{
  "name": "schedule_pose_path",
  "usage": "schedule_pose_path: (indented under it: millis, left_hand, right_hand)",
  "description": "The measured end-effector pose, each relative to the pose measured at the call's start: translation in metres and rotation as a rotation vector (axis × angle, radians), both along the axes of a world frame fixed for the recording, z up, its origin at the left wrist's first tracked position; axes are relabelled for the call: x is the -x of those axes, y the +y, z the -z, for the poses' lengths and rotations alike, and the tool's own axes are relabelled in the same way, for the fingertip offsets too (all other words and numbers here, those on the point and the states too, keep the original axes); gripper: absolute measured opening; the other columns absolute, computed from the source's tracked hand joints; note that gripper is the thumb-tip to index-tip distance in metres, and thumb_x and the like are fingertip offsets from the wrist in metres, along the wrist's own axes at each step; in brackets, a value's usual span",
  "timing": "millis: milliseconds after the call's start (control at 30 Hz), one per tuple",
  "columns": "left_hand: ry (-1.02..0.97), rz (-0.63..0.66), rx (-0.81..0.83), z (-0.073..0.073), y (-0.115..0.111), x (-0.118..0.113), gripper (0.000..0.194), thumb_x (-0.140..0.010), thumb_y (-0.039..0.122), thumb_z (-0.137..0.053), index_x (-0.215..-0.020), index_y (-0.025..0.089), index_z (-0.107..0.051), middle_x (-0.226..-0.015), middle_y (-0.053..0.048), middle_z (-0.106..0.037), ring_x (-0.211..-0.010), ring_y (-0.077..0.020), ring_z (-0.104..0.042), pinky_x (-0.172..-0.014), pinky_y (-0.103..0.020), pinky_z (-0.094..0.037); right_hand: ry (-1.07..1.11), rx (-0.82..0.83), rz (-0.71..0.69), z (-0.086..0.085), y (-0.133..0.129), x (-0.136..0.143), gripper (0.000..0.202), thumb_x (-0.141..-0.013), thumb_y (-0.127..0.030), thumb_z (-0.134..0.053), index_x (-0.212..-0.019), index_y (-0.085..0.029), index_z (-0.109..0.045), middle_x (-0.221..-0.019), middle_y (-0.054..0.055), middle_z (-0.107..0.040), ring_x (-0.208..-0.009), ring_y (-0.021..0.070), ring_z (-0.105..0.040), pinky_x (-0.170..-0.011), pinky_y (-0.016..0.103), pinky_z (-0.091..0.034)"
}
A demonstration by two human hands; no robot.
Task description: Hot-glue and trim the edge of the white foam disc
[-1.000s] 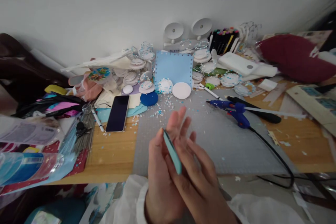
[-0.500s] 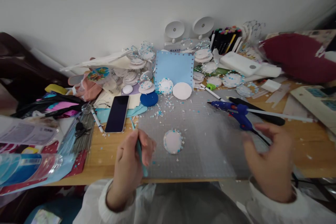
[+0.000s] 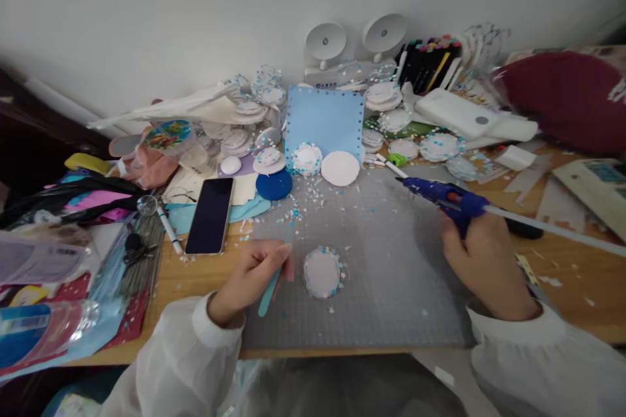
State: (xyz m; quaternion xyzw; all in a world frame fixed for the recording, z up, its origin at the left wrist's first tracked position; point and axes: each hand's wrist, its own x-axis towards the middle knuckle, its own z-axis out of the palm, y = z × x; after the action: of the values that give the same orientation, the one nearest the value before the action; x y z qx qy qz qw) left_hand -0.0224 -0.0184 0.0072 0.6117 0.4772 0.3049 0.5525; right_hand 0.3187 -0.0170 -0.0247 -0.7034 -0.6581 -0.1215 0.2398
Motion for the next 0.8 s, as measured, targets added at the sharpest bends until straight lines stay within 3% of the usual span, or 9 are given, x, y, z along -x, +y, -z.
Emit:
schedule_pose_path:
  millis: [67,167,267,433,600,800]
  left_hand:
    - [0.077,0.045,-0.076,0.005,0.016,-0.003,0.051,-0.091,0.042,-0.041,-0.049,0.015,-0.052,-0.042,0.003,-0.044,-0.040,-0.0078,-0.041,-0.044,-0.021,-0.030]
    - [0.095,0.096,-0.113,0.013,0.034,-0.010,0.051,-0.090,0.041,-0.039,-0.047,0.016,-0.047,-0.047,0.001,-0.045,-0.047,-0.0089,-0.041,-0.050,-0.022,-0.031]
    - [0.069,0.162,-0.089,0.019,0.043,-0.013,0.052,-0.090,0.045,-0.038,-0.047,0.016,-0.045,-0.047,0.001,-0.044,-0.049,-0.0096,-0.041,-0.052,-0.023,-0.032]
    - [0.026,0.267,-0.039,0.020,0.045,-0.010,0.056,-0.090,0.050,-0.038,-0.046,0.016,-0.044,-0.047,0.001,-0.044,-0.048,-0.0095,-0.040,-0.051,-0.024,-0.032]
    - [-0.037,0.371,-0.004,0.017,0.045,-0.008,0.059,-0.091,0.055,-0.037,-0.047,0.016,-0.042,-0.045,0.003,-0.040,-0.044,-0.0075,-0.035,-0.046,-0.022,-0.029]
    - [-0.072,0.415,0.000,0.019,0.045,-0.008,0.059,-0.092,0.053,-0.037,-0.046,0.016,-0.042,-0.045,0.002,-0.043,-0.044,-0.0074,-0.036,-0.046,-0.021,-0.033]
  right_hand:
    - [0.165,-0.005,0.047,-0.011,0.003,0.009,0.025,-0.080,-0.041,-0.045,-0.087,-0.017,-0.052,-0.077,0.013,-0.059,-0.071,0.0283,-0.059,-0.064,0.039,-0.046]
    - [0.388,0.000,0.188,-0.029,0.011,0.030,0.035,-0.061,-0.050,-0.067,-0.071,-0.022,-0.048,-0.057,0.003,-0.053,-0.052,0.0208,-0.053,-0.053,0.034,-0.043]
    - [0.510,-0.008,0.131,-0.036,0.023,0.054,0.036,-0.055,-0.048,-0.071,-0.062,-0.023,-0.046,-0.052,0.001,-0.054,-0.046,0.0174,-0.052,-0.049,0.032,-0.041]
    - [0.516,-0.051,-0.137,-0.022,0.035,0.081,0.023,-0.062,-0.034,-0.063,-0.055,-0.024,-0.043,-0.042,-0.005,-0.048,-0.038,0.0121,-0.044,-0.042,0.026,-0.036]
    - [0.554,-0.081,-0.187,-0.002,0.036,0.088,0.020,-0.062,-0.029,-0.059,-0.054,-0.025,-0.042,-0.041,-0.006,-0.046,-0.037,0.0106,-0.041,-0.038,0.025,-0.034]
    - [0.531,-0.046,-0.206,0.005,0.040,0.085,0.019,-0.060,-0.025,-0.059,-0.054,-0.025,-0.041,-0.039,-0.006,-0.044,-0.035,0.0104,-0.039,-0.037,0.025,-0.031]
